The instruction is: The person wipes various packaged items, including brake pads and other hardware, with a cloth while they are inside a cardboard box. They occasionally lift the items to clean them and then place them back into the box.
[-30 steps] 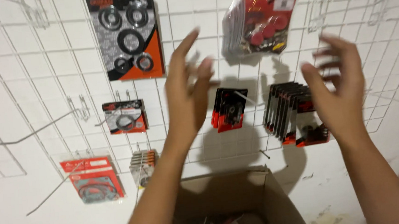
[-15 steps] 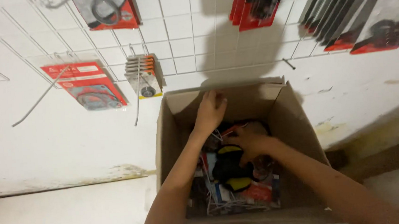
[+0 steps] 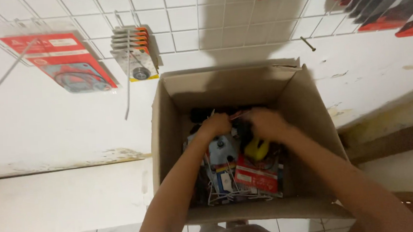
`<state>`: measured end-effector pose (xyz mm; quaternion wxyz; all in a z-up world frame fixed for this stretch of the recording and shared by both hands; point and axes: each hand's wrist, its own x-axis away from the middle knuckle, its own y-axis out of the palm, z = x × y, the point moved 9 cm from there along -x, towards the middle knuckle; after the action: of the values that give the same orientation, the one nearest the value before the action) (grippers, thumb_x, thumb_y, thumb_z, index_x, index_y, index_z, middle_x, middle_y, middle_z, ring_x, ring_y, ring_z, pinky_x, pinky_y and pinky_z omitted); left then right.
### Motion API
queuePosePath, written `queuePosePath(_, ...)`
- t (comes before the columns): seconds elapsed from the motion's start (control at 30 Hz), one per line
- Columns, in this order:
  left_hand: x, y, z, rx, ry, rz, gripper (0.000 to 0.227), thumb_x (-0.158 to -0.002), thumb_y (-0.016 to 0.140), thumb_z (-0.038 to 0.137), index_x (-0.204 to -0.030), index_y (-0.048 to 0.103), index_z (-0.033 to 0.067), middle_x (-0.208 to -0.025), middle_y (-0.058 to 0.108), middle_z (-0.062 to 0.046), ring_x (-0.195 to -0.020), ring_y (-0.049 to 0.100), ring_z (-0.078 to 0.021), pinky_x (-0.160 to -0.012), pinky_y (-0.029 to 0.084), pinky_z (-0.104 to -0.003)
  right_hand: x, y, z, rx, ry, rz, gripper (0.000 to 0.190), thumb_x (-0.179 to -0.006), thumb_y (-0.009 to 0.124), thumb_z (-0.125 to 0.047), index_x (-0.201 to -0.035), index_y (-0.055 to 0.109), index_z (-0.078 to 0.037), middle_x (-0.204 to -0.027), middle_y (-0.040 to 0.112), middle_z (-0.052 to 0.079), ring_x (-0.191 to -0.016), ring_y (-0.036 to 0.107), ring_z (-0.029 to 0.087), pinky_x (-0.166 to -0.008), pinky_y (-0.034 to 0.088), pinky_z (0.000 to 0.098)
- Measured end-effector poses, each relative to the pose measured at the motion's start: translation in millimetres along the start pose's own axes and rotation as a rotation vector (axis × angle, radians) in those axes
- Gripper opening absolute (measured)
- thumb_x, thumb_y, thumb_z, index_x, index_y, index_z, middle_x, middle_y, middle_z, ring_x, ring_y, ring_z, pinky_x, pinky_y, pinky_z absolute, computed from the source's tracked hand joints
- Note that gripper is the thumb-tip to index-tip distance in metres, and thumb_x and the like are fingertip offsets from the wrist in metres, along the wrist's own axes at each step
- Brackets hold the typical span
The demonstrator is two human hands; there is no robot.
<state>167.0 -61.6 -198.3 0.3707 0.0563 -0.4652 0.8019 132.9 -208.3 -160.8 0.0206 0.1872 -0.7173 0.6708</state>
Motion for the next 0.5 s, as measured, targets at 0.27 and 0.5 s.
queuePosePath(0.27, 16.0, 72.7, 75.9, -0.492, -0.008, -0.257, 0.067, -0.087, 0.059, 0.032, -0.146, 0.049, 0.0038, -0.125, 0.066, -0.017, -0.11, 0.065, -0.0311, -0.086, 0.053, -0.045, 86.4, -192.7, 2.9, -0.012, 0.113, 0.765, 0.047, -0.088, 0.079, -0.041, -0.121, 0.062, -0.013, -0.095, 0.066, 0.013, -0.086, 0.069, 0.03, -0.061, 0.058, 0.041)
queuePosePath(0.5, -24.4, 102.8, 65.9, 0.041, -0.024, 0.199, 0.074, -0.081, 0.076, 0.027, -0.138, 0.039, -0.0035, -0.133, 0.048, -0.024, -0.123, 0.053, -0.0463, -0.1, 0.048, -0.058, 105.1, -199.1, -10.9, -0.458, 0.128, 0.751, 0.049, -0.086, 0.082, -0.011, -0.117, 0.045, -0.007, -0.089, 0.062, 0.021, -0.084, 0.07, 0.045, -0.068, 0.056, 0.0502)
